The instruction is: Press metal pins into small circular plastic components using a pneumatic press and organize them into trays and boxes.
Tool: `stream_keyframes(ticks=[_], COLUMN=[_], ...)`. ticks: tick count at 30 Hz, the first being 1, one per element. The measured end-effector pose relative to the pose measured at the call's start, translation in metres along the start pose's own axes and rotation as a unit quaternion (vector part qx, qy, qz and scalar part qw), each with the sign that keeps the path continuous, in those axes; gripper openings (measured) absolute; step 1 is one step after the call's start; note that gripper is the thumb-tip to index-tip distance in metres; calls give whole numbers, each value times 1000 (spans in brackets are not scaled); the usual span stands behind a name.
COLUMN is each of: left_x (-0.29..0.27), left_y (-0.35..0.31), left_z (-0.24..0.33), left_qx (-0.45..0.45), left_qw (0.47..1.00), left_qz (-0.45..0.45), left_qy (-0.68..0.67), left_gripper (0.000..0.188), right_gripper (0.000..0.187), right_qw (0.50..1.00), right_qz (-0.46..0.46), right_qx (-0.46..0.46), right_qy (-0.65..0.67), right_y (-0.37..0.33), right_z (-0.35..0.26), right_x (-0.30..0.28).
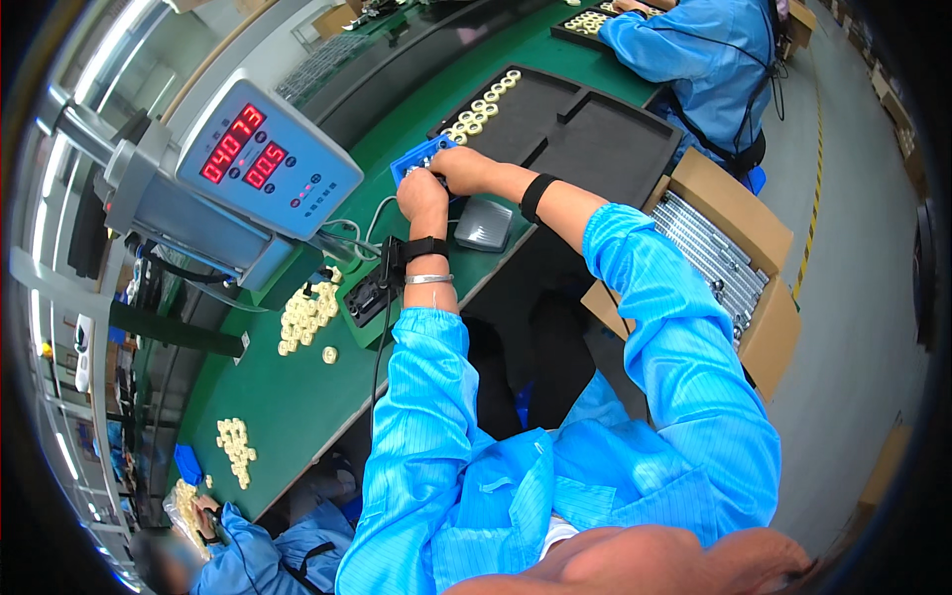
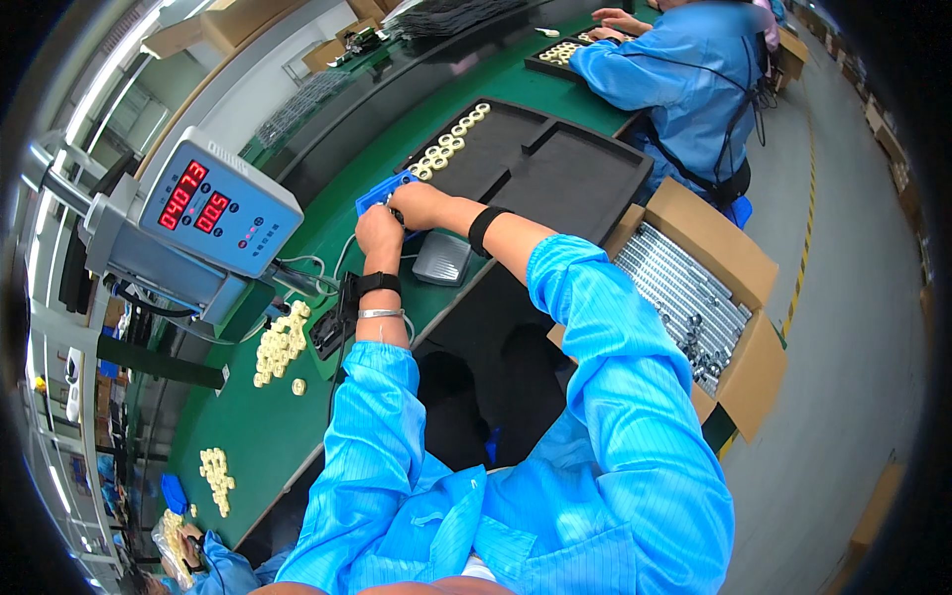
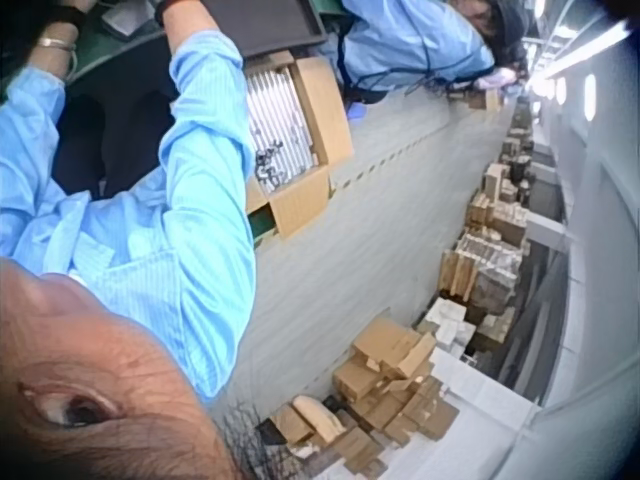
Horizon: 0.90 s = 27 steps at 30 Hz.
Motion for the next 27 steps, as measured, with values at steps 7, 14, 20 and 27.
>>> stream_keyframes(ticks=[7,14,20,27], left_x=[15,4,12,1], left_y=[-14,-22,-11,-16], left_z=[6,6,1,2], left_qx=[63,87,113,117], left_qw=[996,992,984,984], left_qz=[59,94,140,129], left_qy=[-25,9,-10,22], left_gripper=[17,17,14,10], right_gripper=[34,27,30,24], right_qw=[979,906,906,891], right_qz=[128,374,231,241], right_qx=[-117,168,334,281], right_qy=[109,104,-117,-264], right_y=[-94,-332,-418,-392], right_z=[5,124,231,247], right_x=[-77,-169,-61,11])
Point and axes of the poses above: each hand's wrist, its own y-axis towards the middle knuckle, its own x-axis out of the palm, z = x × y, the point moved 4 cm from there along y, towards the middle knuckle, and after that the axes turned 3 degrees about -x, right-handed, at the moved point
